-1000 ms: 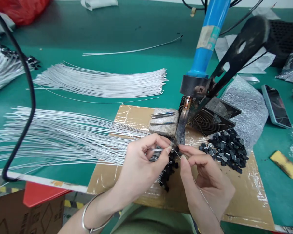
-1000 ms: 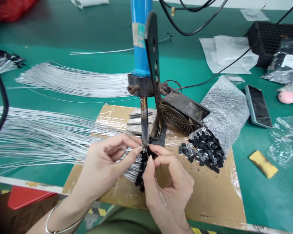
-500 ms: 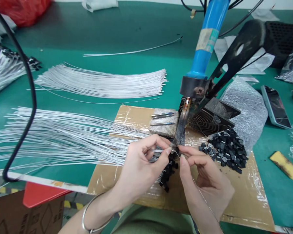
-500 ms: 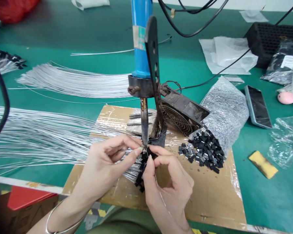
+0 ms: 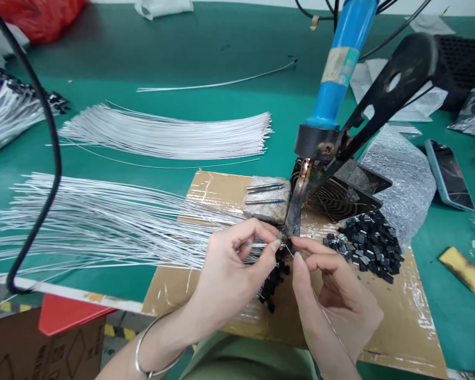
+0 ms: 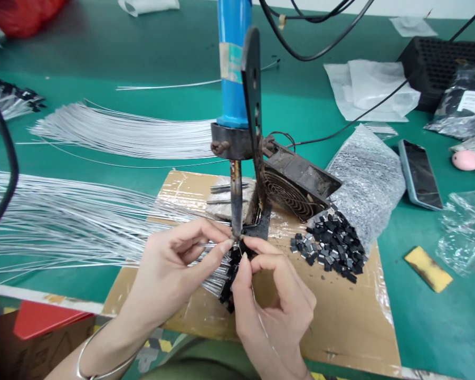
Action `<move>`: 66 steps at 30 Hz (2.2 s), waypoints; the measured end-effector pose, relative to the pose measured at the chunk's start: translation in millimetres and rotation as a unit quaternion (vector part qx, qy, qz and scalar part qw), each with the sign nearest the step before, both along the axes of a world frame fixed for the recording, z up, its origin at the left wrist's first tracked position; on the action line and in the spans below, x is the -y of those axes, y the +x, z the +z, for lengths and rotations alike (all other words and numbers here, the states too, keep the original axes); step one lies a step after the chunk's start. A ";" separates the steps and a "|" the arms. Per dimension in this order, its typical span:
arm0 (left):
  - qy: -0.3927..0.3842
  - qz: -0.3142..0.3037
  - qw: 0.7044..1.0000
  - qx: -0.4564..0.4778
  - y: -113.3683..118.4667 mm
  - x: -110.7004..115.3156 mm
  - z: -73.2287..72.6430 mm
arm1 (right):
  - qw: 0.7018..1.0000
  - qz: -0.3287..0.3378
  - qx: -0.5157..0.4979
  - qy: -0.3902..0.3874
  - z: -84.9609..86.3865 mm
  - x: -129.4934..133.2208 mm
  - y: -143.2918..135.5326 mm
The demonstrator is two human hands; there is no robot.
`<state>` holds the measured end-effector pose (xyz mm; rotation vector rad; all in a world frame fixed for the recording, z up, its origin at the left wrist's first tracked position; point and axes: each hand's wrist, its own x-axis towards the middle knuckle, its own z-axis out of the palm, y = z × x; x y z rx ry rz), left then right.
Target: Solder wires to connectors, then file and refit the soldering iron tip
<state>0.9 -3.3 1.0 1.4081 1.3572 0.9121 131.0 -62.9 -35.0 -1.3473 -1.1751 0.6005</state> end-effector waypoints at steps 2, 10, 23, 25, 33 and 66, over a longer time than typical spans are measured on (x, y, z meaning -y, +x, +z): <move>0.000 -0.001 1.000 0.002 0.3 -0.3 0.4 | 1.000 -0.003 0.009 0.004 0.4 -0.2 0.2; 0.007 0.003 1.000 0.007 0.5 0.3 -0.4 | 1.000 -0.005 0.021 0.012 0.7 -0.4 -1.3; -0.001 0.014 1.000 0.002 2.3 -0.7 -0.2 | 1.000 0.006 0.026 0.007 -3.0 0.1 0.5; -0.005 0.012 1.000 -0.002 2.2 -1.0 -0.5 | 0.999 0.003 0.035 0.011 -2.8 -0.3 0.2; -0.004 0.009 1.000 0.001 1.4 -0.1 1.0 | 0.999 0.003 0.048 0.023 -0.3 -0.9 -0.5; 0.002 0.007 1.000 0.006 3.7 1.3 1.1 | 0.990 -0.019 0.127 0.062 -1.7 -2.0 -1.2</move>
